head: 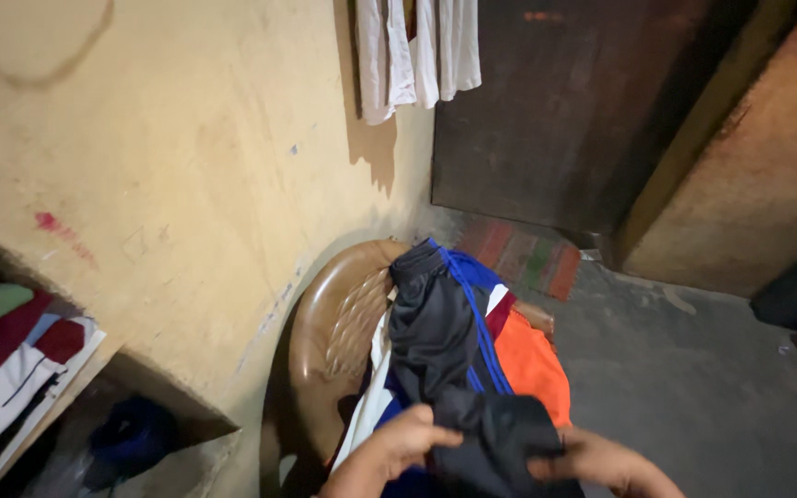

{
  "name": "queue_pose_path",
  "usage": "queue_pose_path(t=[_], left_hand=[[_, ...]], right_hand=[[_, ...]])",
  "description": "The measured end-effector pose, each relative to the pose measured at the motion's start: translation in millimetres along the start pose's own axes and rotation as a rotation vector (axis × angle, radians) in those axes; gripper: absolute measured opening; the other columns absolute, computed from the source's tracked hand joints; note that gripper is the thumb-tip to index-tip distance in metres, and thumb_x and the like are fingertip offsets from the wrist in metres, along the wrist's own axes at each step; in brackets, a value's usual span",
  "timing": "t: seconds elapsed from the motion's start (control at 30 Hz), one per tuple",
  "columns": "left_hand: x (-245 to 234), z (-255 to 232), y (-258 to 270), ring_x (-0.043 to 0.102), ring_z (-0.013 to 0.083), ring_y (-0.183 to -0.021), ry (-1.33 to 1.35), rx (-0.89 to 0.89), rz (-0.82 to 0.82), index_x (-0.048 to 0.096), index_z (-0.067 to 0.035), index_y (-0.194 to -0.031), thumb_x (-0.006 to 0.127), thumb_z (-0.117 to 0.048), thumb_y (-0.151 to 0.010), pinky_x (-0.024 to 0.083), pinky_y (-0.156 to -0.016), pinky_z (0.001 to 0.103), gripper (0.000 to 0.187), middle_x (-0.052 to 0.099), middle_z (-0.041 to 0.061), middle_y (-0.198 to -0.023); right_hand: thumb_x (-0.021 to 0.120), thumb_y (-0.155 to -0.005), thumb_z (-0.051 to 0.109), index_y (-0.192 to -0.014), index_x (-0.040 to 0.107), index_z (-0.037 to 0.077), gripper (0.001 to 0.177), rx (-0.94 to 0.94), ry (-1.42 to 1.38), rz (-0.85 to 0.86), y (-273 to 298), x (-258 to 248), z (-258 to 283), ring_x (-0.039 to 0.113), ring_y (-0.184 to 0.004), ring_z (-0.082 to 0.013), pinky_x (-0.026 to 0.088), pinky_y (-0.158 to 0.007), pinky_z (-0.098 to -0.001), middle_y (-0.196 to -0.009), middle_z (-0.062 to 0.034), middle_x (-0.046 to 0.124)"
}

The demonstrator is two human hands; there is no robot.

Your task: The person folds a yellow and black jacket and places it on a shelf. Then the person folds a pair of dark shorts and a blue shirt on a plastic chair, stacking them neatly.

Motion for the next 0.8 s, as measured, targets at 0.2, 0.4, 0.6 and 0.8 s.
queue_pose_path(t=[0.2, 0.4, 0.6, 0.8], left_hand=[[-12, -38, -6, 0.074, 0.0237, -0.109, 0.522, 0.175, 0.016, 0.071, 0.001, -0.116, 0.074, -0.033, -0.087, 0.057, -0.098, 0.037, 0.045, 0.081, 0.01, -0.113], [1, -49, -5, 0.074, 0.0184, -0.095, 0.103, 0.309, -0.158, 0.078, -0.004, -0.112, 0.085, -0.012, -0.077, 0.058, -0.088, 0.033, 0.037, 0.078, 0.006, -0.108], [-26, -227, 0, 0.074, 0.0219, -0.099, -0.087, 0.622, -0.344, 0.071, 0.0, -0.121, 0.076, -0.024, -0.086, 0.057, -0.09, 0.037, 0.043, 0.078, 0.01, -0.114], [15, -521, 51, 0.075, 0.027, -0.087, -1.019, 0.953, -0.82, 0.076, -0.009, -0.108, 0.079, -0.034, -0.086, 0.056, -0.076, 0.04, 0.034, 0.078, 0.017, -0.095]], right_hand=[[0.074, -0.088, 0.02, -0.114, 0.075, 0.003, 0.031, -0.071, -0.28, -0.278, -30, -21, 26, 0.072, -0.096, -0.0178, 0.055, -0.088, -0.0345, -0.105, -0.0082, 0.077], [0.076, -0.086, 0.016, -0.112, 0.076, -0.001, 0.031, -0.126, -0.266, -0.313, -27, -1, 81, 0.071, -0.086, -0.0198, 0.057, -0.08, -0.0347, -0.096, -0.0083, 0.078], [0.07, -0.086, 0.009, -0.121, 0.067, 0.006, 0.035, -0.495, -0.358, -0.455, 17, -54, 243, 0.073, -0.101, -0.0193, 0.057, -0.092, -0.033, -0.114, -0.0078, 0.077], [0.073, -0.091, 0.004, -0.122, 0.069, 0.007, 0.032, -0.989, 0.016, -0.604, 67, -131, 467, 0.065, -0.107, -0.0206, 0.052, -0.092, -0.0381, -0.115, -0.0043, 0.072]])
Point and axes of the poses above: each hand's wrist, its own y-axis away from the middle knuckle, its own x-axis out of the palm, z = x × y, the point moved 9 cm from there along -y, towards the middle knuckle
